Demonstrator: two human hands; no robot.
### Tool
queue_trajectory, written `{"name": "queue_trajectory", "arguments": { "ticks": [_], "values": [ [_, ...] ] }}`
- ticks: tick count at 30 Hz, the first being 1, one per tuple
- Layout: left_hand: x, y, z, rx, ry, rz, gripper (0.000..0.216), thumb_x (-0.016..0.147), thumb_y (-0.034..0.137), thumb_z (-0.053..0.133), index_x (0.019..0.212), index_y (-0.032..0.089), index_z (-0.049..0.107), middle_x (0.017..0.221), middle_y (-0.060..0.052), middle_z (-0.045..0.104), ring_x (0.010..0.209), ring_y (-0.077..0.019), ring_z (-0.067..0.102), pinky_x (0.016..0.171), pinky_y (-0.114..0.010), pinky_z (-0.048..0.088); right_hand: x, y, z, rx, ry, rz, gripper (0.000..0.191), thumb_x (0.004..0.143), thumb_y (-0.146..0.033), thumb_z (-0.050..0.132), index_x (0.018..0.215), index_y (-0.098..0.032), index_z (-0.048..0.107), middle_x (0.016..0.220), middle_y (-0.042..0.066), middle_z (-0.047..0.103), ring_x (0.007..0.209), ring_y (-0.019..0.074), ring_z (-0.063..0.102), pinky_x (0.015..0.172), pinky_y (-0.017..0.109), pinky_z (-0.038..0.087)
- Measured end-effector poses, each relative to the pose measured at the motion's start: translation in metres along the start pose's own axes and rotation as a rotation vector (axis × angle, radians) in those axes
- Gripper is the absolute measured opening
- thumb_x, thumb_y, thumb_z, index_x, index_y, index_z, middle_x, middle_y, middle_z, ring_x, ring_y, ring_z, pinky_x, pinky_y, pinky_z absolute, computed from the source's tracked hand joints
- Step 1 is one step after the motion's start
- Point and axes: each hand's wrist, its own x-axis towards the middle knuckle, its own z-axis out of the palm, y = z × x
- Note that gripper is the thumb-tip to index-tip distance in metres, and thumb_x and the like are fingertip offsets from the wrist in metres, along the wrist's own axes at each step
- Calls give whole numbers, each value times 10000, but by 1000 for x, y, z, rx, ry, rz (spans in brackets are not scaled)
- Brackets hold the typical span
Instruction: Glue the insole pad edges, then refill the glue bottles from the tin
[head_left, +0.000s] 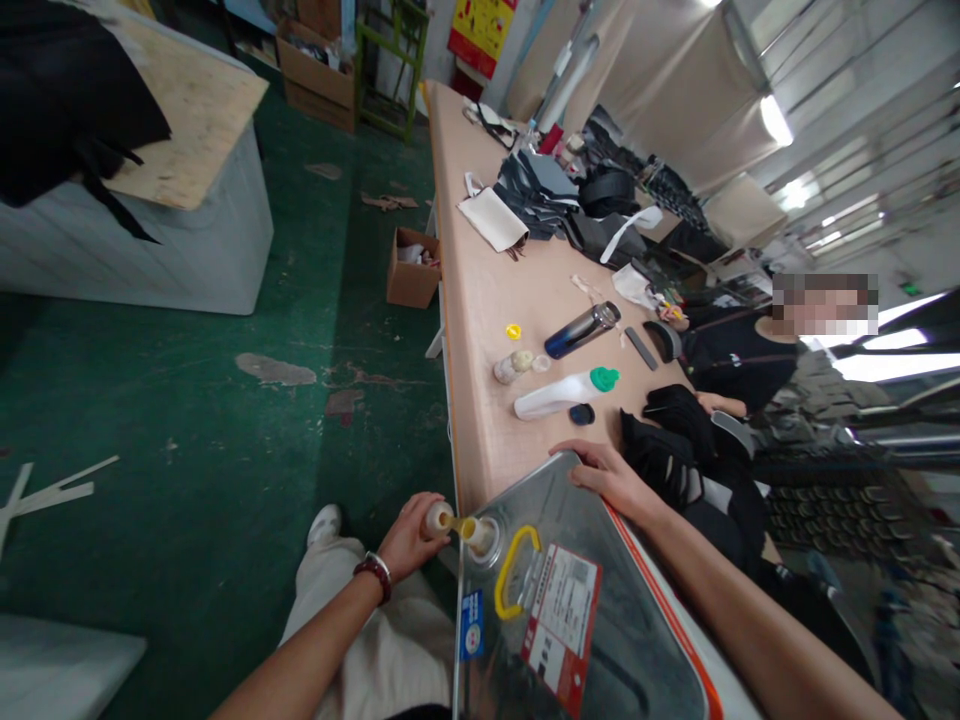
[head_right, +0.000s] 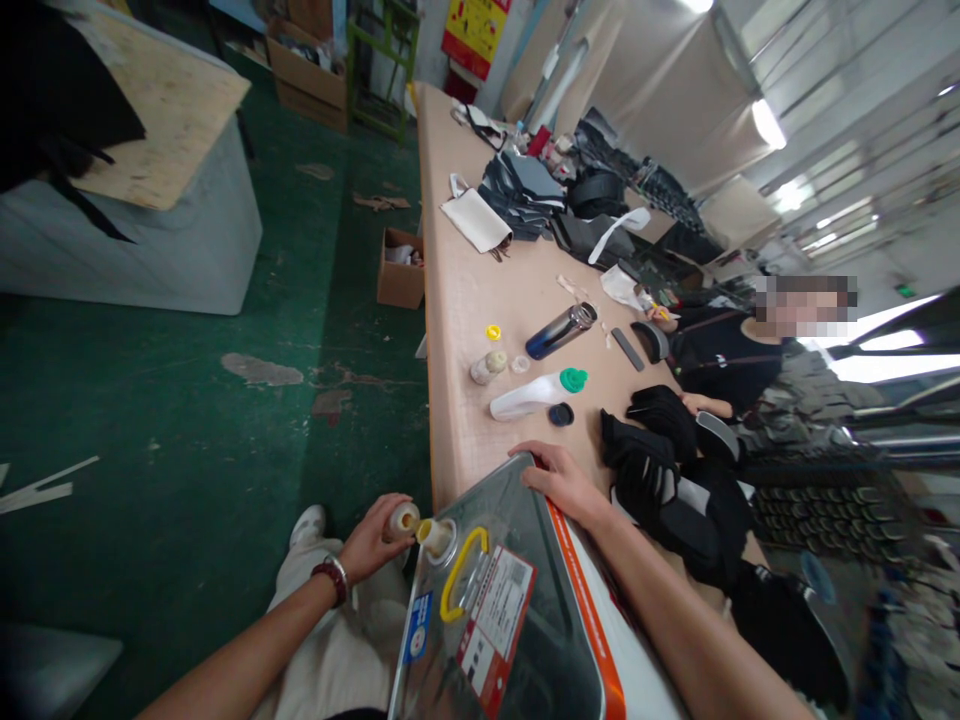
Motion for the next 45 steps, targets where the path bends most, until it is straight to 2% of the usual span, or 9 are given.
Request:
{"name": "queue_trajectory", "arguments": {
  "ticks": [37, 45],
  "values": [
    [6, 2, 2, 10, -11, -3, 550, 674, 231, 721, 1185, 214, 520, 1222, -94, 533, 1189, -258, 499, 1067, -445, 381, 1, 5, -4, 26, 8, 4, 419, 686, -238, 561, 1084, -134, 641, 756, 10, 596, 687, 192, 515, 592, 275, 389],
    [8, 13, 0, -1, -25, -3, 531, 664, 245, 726, 1161, 224, 539, 1211, -94, 547, 1175, -272, 518, 1052, -458, 394, -4, 6, -7, 7, 25, 1, 420, 699, -248, 567, 1099, -140, 634, 790, 20, 609, 715, 205, 526, 609, 285, 403]
  ]
}}
